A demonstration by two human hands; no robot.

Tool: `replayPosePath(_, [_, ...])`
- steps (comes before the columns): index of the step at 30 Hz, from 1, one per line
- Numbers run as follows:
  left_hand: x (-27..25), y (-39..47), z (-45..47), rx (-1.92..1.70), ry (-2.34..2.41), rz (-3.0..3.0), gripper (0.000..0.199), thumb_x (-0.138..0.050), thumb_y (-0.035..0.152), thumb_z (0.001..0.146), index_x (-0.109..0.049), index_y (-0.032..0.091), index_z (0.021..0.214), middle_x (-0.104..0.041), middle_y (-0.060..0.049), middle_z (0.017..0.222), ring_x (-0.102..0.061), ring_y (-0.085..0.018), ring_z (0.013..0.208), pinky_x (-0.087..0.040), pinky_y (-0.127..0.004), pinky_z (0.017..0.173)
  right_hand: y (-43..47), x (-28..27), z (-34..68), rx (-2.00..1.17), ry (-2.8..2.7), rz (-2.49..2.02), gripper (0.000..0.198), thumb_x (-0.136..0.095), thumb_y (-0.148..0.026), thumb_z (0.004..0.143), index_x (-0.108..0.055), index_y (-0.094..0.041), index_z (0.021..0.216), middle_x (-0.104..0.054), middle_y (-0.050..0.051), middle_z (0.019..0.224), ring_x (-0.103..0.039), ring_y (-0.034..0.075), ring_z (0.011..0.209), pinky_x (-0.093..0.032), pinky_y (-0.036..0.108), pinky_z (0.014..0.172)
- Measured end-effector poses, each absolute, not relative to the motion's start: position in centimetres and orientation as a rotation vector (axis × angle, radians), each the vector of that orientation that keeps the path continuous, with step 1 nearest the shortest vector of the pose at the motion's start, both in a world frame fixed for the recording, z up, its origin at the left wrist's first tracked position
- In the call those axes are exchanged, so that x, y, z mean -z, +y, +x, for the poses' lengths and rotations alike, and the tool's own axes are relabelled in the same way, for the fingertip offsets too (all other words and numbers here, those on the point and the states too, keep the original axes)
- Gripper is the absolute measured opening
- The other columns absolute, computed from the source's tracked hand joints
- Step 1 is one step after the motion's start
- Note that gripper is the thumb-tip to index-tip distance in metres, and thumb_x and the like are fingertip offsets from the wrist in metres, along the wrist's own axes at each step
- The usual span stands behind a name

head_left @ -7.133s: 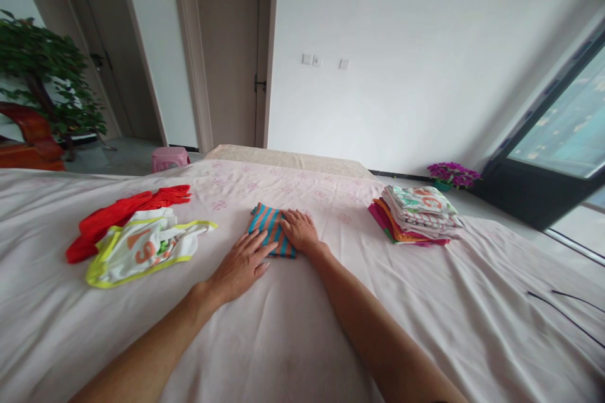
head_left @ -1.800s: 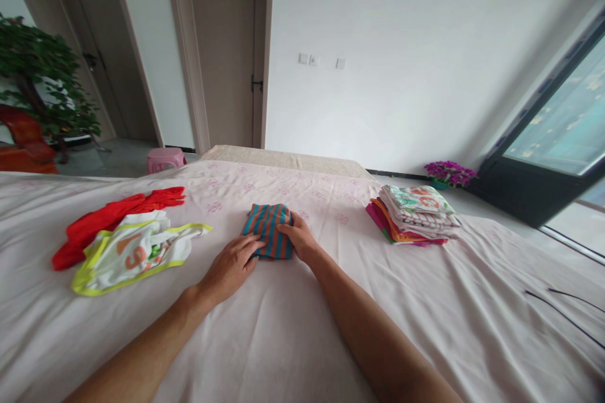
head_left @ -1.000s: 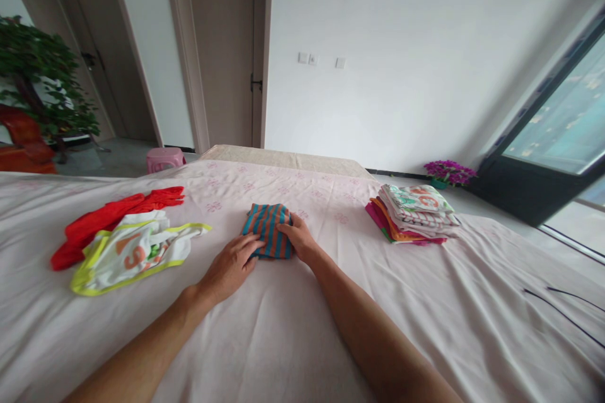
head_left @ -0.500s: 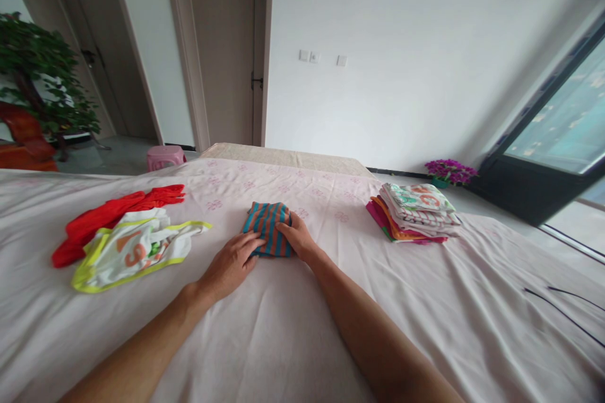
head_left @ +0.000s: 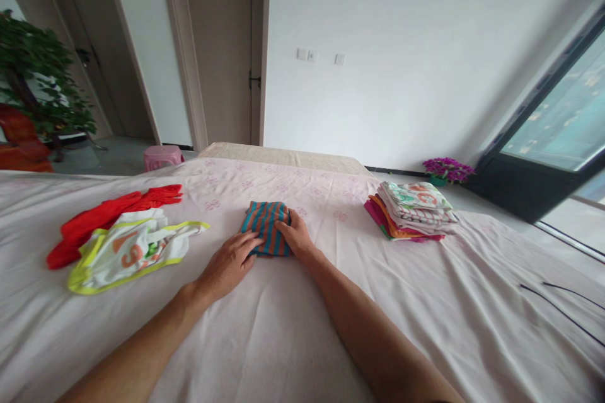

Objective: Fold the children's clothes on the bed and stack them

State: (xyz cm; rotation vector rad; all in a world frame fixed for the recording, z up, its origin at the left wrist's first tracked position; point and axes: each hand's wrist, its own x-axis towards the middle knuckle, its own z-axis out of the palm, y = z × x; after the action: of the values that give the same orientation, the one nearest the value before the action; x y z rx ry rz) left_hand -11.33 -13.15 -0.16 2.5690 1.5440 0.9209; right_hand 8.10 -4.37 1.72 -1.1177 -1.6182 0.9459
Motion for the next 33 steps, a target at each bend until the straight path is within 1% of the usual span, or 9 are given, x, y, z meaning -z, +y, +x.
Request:
replayPosePath(4, [0.2, -13.1, -11.3, -0.922, 1.556, 2.571, 0.042, -0.049, 0.015, 0.088, -0.058, 0.023, 0.128, -0.060, -0.006, 0.134, -0.054, -0.022, 0.126, -0.044, -0.043, 0.110, -4.4, -1.9, 8.5, -0.878, -1.659, -1.200, 0.062, -0.063, -0.034, 0.078, -0.049, -0.023, 0.138, -0.067, 0.006, 0.119, -0.061, 0.025, 0.113, -0.045, 0.041, 0.102])
replayPosePath(7, [0.3, -13.1, -11.4, -0.945, 1.547, 2.571, 0.044, -0.051, 0.016, 0.087, -0.055, 0.023, 0.131, -0.060, -0.007, 0.133, -0.055, -0.021, 0.124, -0.045, -0.042, 0.109, -4.3, -1.8, 8.3, -1.010, -1.517, -1.190, 0.074, -0.065, -0.034, 0.076, -0.041, -0.022, 0.145, -0.066, 0.007, 0.121, -0.061, 0.025, 0.115, -0.046, 0.040, 0.102])
replayPosePath(14, [-0.3, -13.1, -11.5, -1.043, 1.645, 2.601, 0.058, -0.059, 0.024, 0.085, -0.043, 0.022, 0.141, -0.056, -0.010, 0.139, -0.054, -0.027, 0.125, -0.045, -0.044, 0.106, -5.7, -3.3, 6.0, -1.490, -0.919, -1.114, 0.081, -0.067, -0.028, 0.070, -0.038, -0.019, 0.145, -0.061, 0.011, 0.124, -0.066, 0.024, 0.098, -0.058, 0.034, 0.076])
replayPosePath(18, [-1.3, -13.4, -11.9, -1.150, 1.747, 2.577, 0.049, -0.056, 0.022, 0.086, -0.050, 0.023, 0.135, -0.064, -0.009, 0.128, -0.060, -0.027, 0.116, -0.046, -0.043, 0.101, -6.2, -4.0, 5.4, -1.609, -0.897, -1.117, 0.081, -0.063, -0.028, 0.072, -0.032, -0.019, 0.146, -0.061, 0.012, 0.119, -0.067, 0.021, 0.079, -0.057, 0.036, 0.059])
replayPosePath(20, [-1.6, -13.5, -12.1, -1.159, 1.812, 2.525, 0.039, -0.052, 0.021, 0.088, -0.056, 0.024, 0.127, -0.070, -0.008, 0.118, -0.064, -0.025, 0.107, -0.048, -0.039, 0.096, -6.1, -4.0, 5.9, -1.533, -1.067, -1.177, 0.076, -0.060, -0.031, 0.076, -0.034, -0.020, 0.146, -0.063, 0.010, 0.109, -0.066, 0.021, 0.073, -0.056, 0.037, 0.059])
replayPosePath(22, [-1.7, -13.6, -12.3, -1.151, 1.891, 2.447, 0.031, -0.050, 0.024, 0.090, -0.059, 0.024, 0.120, -0.072, -0.006, 0.111, -0.067, -0.023, 0.100, -0.049, -0.035, 0.089, -6.0, -4.1, 6.7, -1.273, -1.327, -1.258, 0.064, -0.058, -0.034, 0.081, -0.042, -0.023, 0.142, -0.065, 0.006, 0.100, -0.065, 0.021, 0.075, -0.056, 0.040, 0.067])
replayPosePath(26, [-1.6, -13.4, -12.8, -1.134, 2.095, 2.279, 0.024, -0.047, 0.033, 0.093, -0.062, 0.022, 0.108, -0.075, -0.005, 0.095, -0.070, -0.022, 0.086, -0.049, -0.028, 0.073, -6.2, -5.0, 8.0, -0.558, -1.735, -1.136, 0.044, -0.055, -0.036, 0.087, -0.056, -0.027, 0.130, -0.062, 0.006, 0.115, -0.060, 0.023, 0.104, -0.046, 0.042, 0.097])
replayPosePath(30, [-1.6, -13.2, -13.2, -1.214, 2.108, 2.262, 0.027, -0.044, 0.038, 0.095, -0.063, 0.021, 0.101, -0.074, -0.005, 0.085, -0.069, -0.021, 0.078, -0.046, -0.027, 0.067, -7.0, -5.9, 7.8, -0.355, -2.077, -0.737, 0.062, -0.064, -0.043, 0.084, -0.046, -0.025, 0.141, -0.057, 0.010, 0.133, -0.048, 0.026, 0.128, -0.034, 0.045, 0.110])
replayPosePath(33, [-1.6, -13.4, -13.3, -1.293, 2.055, 2.297, 0.029, -0.044, 0.041, 0.095, -0.064, 0.020, 0.097, -0.074, -0.004, 0.081, -0.069, -0.021, 0.076, -0.046, -0.028, 0.067, -7.4, -5.8, 7.3, -0.427, -2.283, -0.583, 0.088, -0.076, -0.048, 0.074, -0.035, -0.025, 0.148, -0.060, 0.010, 0.133, -0.051, 0.027, 0.127, -0.034, 0.044, 0.110])
